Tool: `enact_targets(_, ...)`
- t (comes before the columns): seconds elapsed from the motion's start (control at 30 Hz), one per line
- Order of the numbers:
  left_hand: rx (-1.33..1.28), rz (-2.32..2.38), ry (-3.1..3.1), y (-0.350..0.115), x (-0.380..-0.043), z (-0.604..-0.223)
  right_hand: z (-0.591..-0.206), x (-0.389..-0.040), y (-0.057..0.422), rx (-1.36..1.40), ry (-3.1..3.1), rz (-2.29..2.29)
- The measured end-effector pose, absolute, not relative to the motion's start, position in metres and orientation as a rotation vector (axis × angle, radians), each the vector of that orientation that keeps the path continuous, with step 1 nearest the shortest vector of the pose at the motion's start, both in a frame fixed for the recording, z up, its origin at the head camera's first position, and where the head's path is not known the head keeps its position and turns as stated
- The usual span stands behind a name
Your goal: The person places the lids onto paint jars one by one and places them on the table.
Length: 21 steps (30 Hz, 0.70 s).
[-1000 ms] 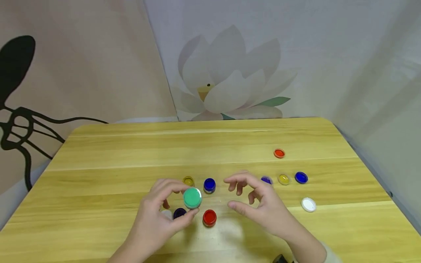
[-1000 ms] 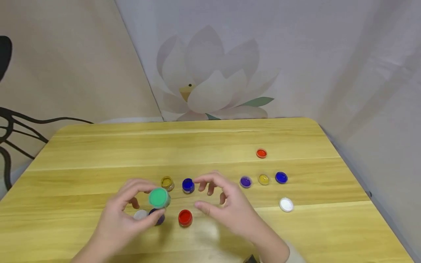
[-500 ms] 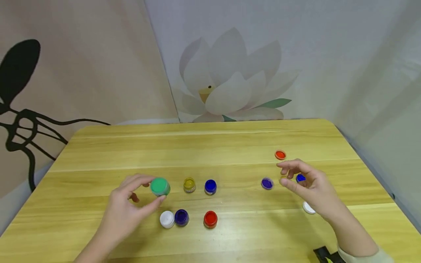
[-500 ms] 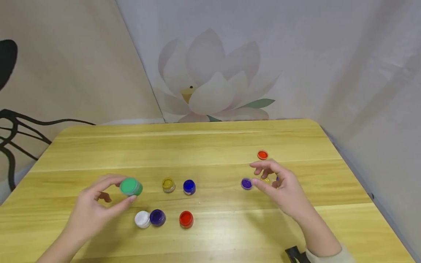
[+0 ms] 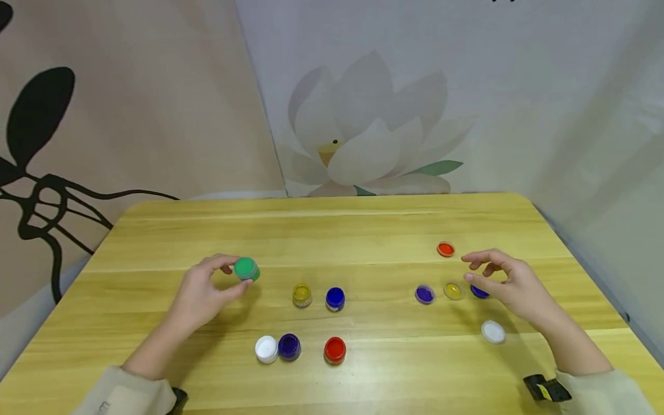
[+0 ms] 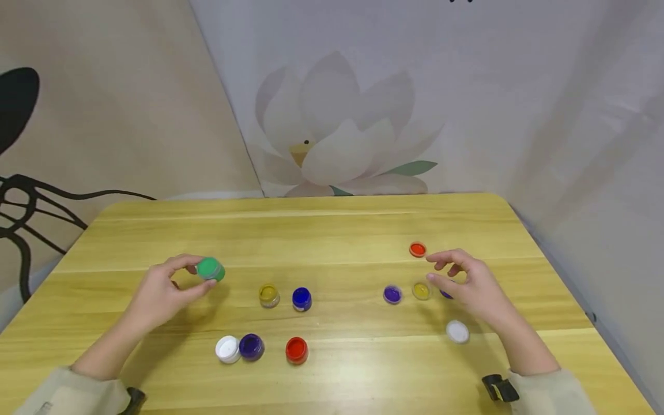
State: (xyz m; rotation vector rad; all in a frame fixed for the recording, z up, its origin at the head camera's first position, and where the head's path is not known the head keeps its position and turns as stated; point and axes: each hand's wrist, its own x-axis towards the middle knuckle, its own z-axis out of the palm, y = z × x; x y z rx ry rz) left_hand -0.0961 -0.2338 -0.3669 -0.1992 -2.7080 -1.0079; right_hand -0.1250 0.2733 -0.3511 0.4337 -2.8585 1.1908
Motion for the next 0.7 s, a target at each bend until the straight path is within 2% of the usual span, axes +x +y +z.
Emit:
enact_targets(0.3, -0.174, -0.996, -2.871, -0.255, -0.125, -0.374, -0.364, -0.142, 0.287, 0.560, -2.972, 1.065)
enact_targets(0.7, -0.252, -1.045, -3.030, -0.249, -0.144, -0.373, -0.377, -0.152, 0.287, 0.727, -3.065, 0.811)
